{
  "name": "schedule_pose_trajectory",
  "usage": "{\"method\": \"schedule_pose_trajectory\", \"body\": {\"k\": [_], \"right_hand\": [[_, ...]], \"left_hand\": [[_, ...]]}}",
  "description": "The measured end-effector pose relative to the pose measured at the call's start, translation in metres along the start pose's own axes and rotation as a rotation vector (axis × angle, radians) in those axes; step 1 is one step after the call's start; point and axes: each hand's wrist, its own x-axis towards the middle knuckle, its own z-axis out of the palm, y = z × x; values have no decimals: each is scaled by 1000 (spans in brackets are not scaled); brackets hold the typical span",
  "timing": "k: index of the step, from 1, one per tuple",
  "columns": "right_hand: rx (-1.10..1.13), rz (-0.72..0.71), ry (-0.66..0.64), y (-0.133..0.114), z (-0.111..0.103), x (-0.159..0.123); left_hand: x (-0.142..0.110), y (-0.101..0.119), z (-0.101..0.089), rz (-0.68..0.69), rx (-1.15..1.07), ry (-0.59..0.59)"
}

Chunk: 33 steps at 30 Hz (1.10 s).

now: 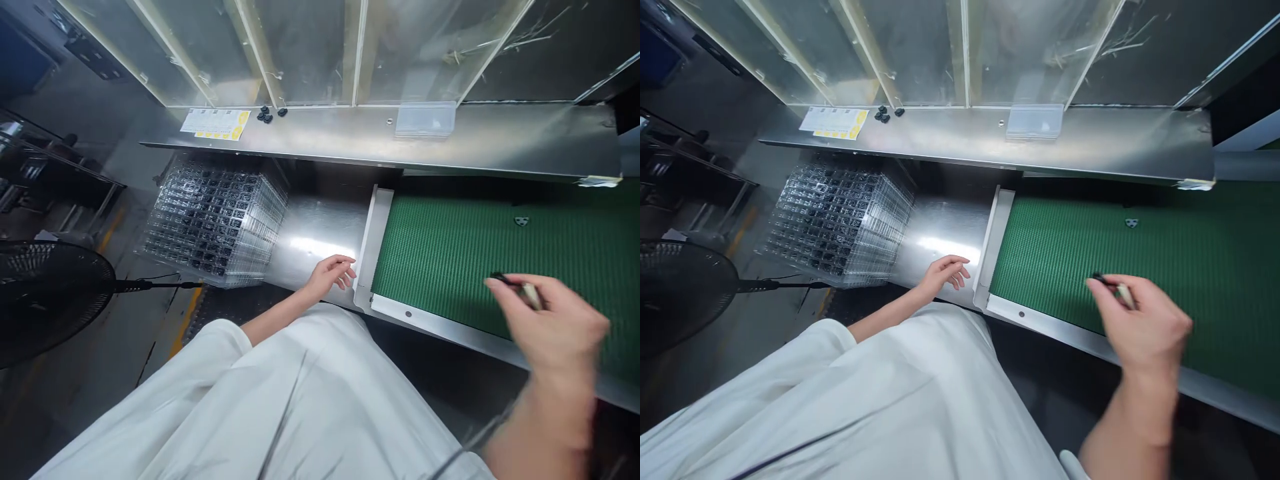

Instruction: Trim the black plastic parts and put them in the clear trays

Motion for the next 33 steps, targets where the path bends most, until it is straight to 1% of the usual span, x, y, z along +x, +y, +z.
{"method": "schedule_pose_trajectory", "body": {"k": [2, 3, 4, 6, 8, 10, 13, 15, 17, 20, 22, 25, 27, 30, 33], "right_hand": [[196, -150, -148, -75, 34, -14], [272, -208, -234, -107, 51, -21], [304, -240, -289, -134, 68, -28], [330, -303, -355, -173, 98, -41], [333, -347, -389, -195, 119, -52], [346, -379, -409, -209, 134, -59], [387, -395, -415, -229, 145, -63], [418, -375, -398, -244, 150, -63], [447, -323, -374, -260, 156, -64], [507, -260, -355, -284, 168, -67], [548, -277, -348, -299, 177, -70], [553, -340, -311, -314, 187, -73], [531, -397, -279, -319, 191, -74], [495, -481, -266, -318, 192, -75], [460, -502, -309, -313, 188, -77]], "left_hand": [[1, -1, 8, -77, -220, -54], [1, 1, 9, -102, -294, -89], [-1, 3, 9, -109, -349, -114], [-5, 8, 2, -76, -418, -115], [-10, 13, -11, -23, -454, -75], [-14, 16, -28, -4, -490, -34], [-16, 14, -54, -70, -587, 0], [-19, 12, -70, -135, -636, 9], [-24, 11, -87, -161, -638, 10], [-36, 12, -109, -121, -627, -24], [-44, 14, -121, -88, -649, -60], [-53, 18, -135, -68, -722, -72], [-57, 20, -141, -71, -772, -65], [-59, 20, -146, -84, -814, -55], [-57, 17, -146, -101, -821, -33]]}}
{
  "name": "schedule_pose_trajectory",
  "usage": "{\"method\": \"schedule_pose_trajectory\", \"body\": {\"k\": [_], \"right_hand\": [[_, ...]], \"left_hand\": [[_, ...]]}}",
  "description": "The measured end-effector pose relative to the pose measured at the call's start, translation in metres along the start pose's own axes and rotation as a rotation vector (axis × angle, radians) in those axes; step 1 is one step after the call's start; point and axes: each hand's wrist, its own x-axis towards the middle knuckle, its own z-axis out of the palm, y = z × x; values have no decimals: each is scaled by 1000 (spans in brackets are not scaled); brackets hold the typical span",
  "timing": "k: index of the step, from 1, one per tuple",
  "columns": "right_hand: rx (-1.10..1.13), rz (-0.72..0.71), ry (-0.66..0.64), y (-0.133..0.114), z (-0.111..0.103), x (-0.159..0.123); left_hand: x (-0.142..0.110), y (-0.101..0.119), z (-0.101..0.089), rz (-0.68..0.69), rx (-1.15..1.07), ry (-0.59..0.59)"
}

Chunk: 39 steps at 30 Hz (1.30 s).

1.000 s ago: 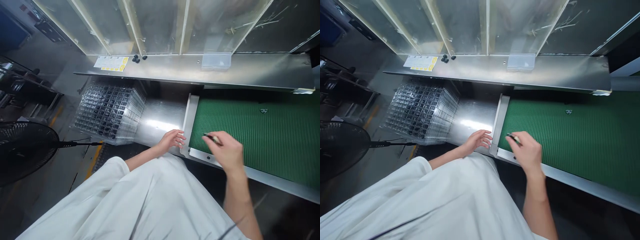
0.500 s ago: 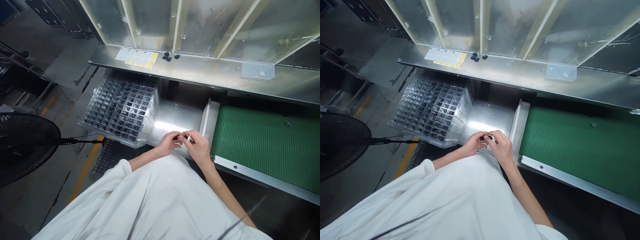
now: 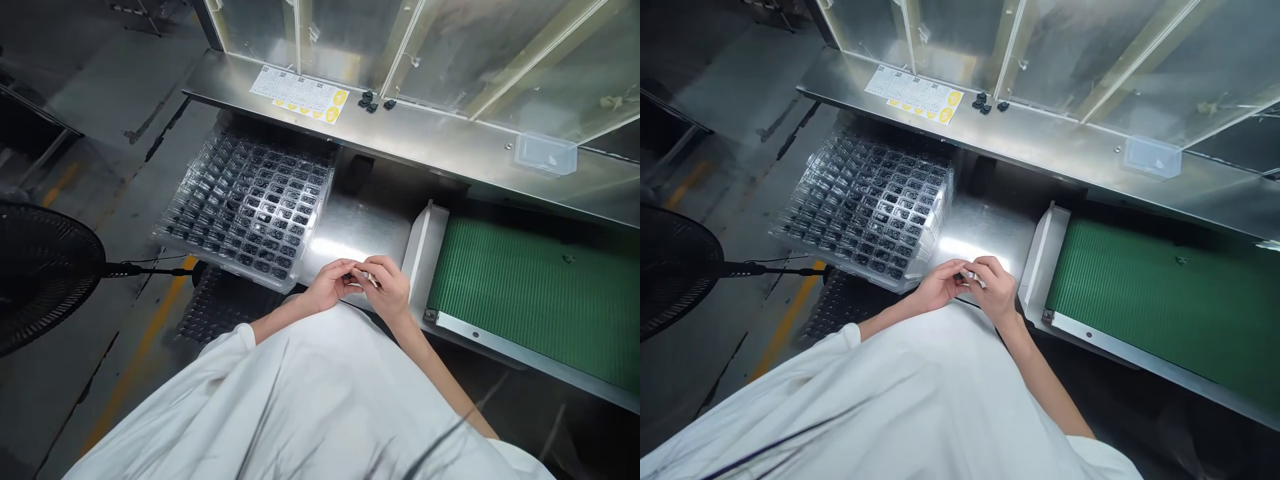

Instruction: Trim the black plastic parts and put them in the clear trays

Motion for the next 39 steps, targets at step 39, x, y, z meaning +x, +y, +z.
{"method": "schedule_pose_trajectory", "body": {"k": [39], "right_hand": [[-24, 258, -80, -1, -37, -30]], "left_hand": [[-1, -13, 27, 35, 135, -60]]}}
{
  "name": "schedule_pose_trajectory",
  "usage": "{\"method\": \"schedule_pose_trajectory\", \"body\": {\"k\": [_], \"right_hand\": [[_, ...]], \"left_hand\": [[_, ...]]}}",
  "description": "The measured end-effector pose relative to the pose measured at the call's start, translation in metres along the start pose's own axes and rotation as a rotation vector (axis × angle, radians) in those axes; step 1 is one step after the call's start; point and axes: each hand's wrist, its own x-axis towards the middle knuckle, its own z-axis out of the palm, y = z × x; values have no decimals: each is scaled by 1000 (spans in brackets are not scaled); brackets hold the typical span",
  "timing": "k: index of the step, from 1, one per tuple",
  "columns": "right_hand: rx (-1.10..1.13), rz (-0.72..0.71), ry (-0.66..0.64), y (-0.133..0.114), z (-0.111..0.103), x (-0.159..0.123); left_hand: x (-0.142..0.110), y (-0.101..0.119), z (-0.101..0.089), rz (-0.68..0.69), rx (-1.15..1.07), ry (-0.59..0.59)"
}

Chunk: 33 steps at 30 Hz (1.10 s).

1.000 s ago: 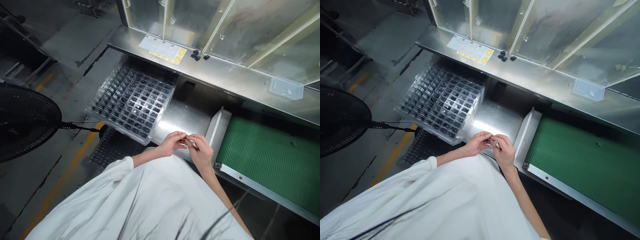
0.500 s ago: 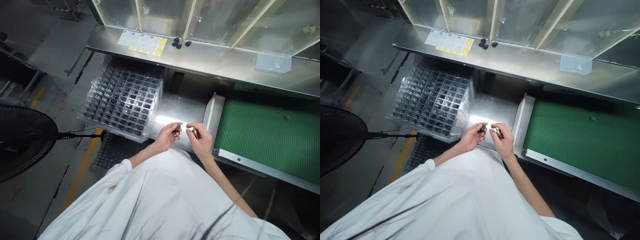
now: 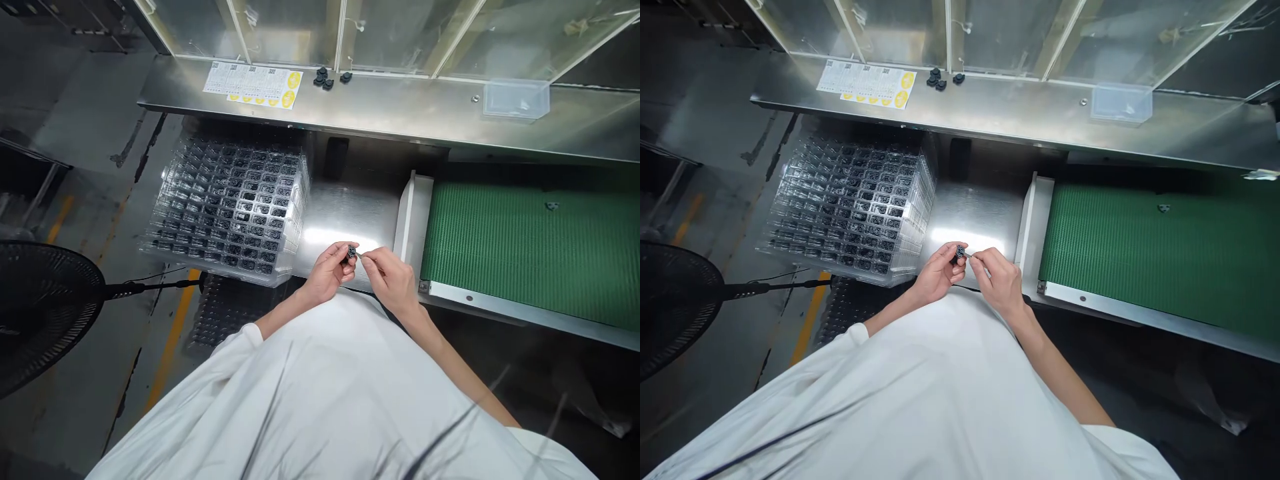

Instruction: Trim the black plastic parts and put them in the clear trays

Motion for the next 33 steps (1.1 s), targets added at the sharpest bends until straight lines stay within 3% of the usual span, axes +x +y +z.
{"method": "schedule_pose_trajectory", "body": {"k": [5, 21, 33], "right_hand": [[-122, -71, 32, 5, -3, -5], [-197, -211, 106, 7, 0, -8], [-168, -205, 90, 10, -4, -7]], "left_hand": [[0, -3, 5, 18, 42, -3], [-2, -5, 5, 31, -10, -2], [-2, -5, 5, 17, -27, -12]]}}
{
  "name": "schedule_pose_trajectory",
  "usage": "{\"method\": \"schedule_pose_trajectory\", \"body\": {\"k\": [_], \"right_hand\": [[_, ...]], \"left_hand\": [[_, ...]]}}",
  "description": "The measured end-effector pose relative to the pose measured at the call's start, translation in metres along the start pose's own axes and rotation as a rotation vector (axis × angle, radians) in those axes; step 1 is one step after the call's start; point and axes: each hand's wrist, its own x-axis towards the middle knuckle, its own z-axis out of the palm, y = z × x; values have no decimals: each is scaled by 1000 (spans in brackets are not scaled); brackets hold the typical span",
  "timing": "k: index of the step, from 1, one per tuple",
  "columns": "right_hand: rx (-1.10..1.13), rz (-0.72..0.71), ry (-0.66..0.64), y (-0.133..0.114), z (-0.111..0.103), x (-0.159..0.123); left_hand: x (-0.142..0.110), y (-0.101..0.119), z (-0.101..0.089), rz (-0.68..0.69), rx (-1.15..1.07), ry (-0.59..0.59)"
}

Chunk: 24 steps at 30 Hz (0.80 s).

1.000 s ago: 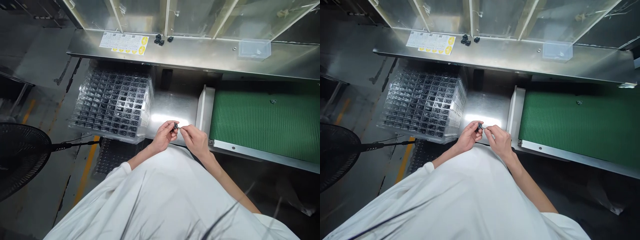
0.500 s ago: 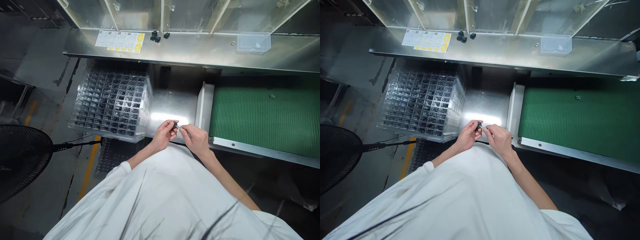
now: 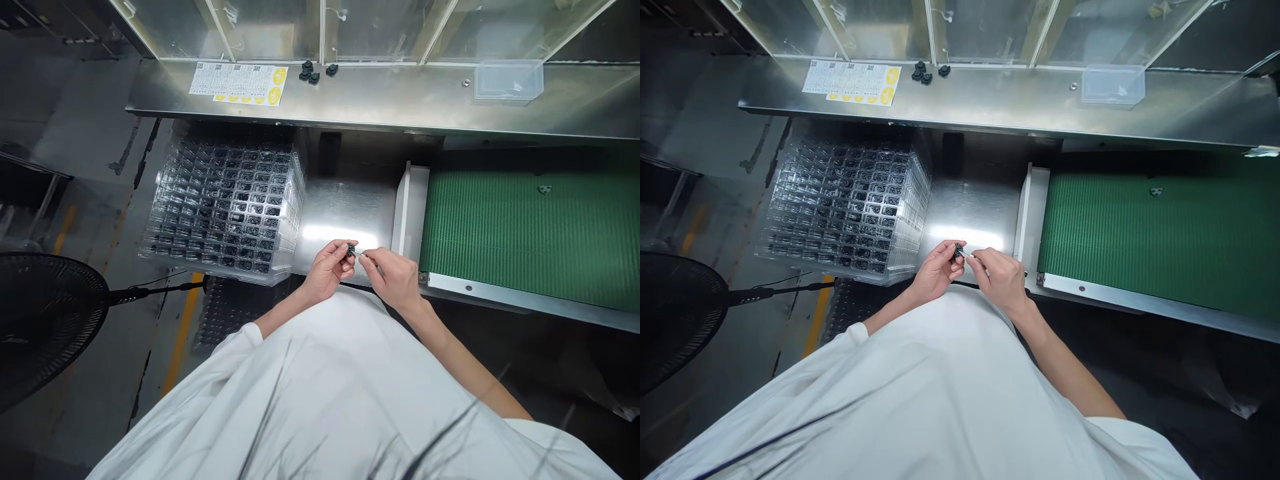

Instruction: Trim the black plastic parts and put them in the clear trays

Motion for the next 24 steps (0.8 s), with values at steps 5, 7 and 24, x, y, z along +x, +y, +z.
{"method": "schedule_pose_trajectory", "body": {"k": [5, 7, 24], "right_hand": [[21, 0, -2, -2, 1, 2], [25, 4, 1, -3, 2, 2], [-17, -19, 21, 1, 3, 10]], "left_hand": [[1, 1, 1, -25, 1, 18], [2, 1, 1, -23, -3, 22], [3, 5, 2, 0, 3, 25]]}}
